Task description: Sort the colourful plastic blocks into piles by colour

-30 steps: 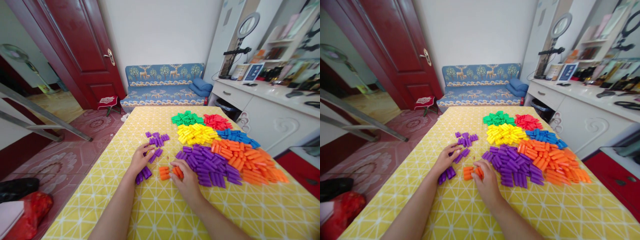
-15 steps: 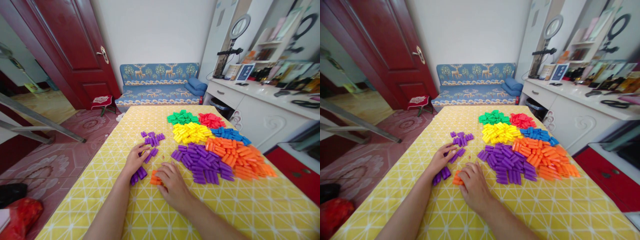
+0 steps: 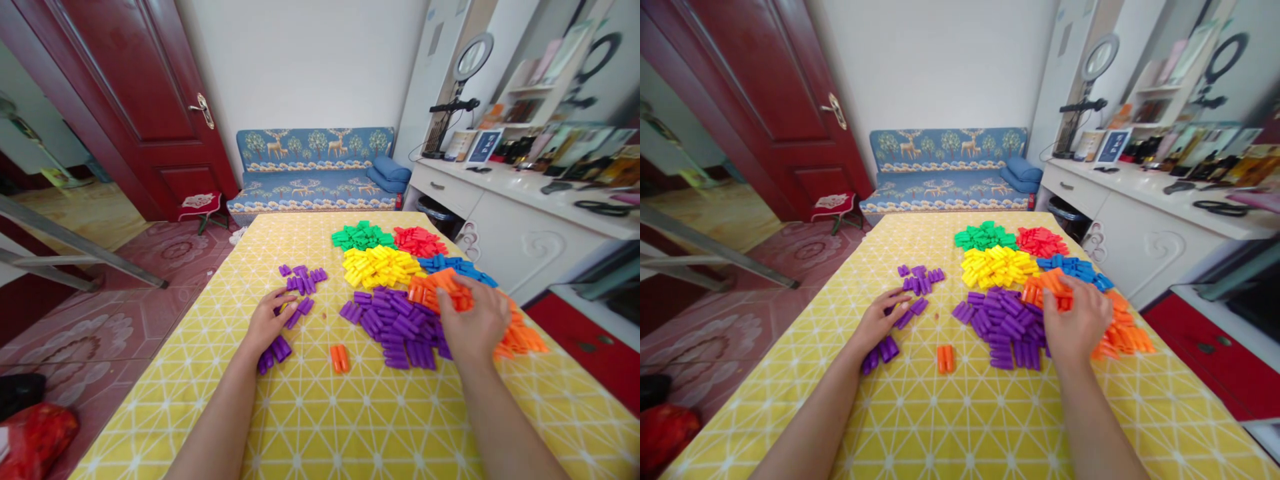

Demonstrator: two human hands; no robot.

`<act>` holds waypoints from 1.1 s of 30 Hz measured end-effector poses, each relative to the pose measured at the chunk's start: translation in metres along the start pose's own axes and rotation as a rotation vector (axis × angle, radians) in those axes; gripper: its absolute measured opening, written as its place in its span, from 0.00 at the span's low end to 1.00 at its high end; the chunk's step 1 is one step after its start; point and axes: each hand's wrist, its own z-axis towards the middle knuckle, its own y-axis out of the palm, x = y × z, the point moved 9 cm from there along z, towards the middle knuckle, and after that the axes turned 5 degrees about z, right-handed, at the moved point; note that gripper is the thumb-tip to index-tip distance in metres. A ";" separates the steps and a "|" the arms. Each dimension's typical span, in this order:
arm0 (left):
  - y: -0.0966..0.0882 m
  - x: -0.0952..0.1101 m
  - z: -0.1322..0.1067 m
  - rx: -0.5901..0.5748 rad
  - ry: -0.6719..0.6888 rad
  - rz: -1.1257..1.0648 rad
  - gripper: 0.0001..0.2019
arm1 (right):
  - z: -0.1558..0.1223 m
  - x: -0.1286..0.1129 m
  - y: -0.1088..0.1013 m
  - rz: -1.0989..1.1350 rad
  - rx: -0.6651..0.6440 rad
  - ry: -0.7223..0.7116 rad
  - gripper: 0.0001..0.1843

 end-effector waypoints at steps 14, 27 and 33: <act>0.000 0.002 0.000 0.007 0.024 0.004 0.19 | -0.006 0.034 -0.004 -0.177 0.002 0.148 0.20; 0.000 0.000 -0.001 0.017 0.006 0.006 0.18 | -0.134 -0.174 0.075 0.386 -1.108 -0.202 0.11; 0.001 -0.002 0.000 0.018 0.007 0.002 0.18 | -0.134 -0.156 0.080 0.399 -1.101 -0.114 0.21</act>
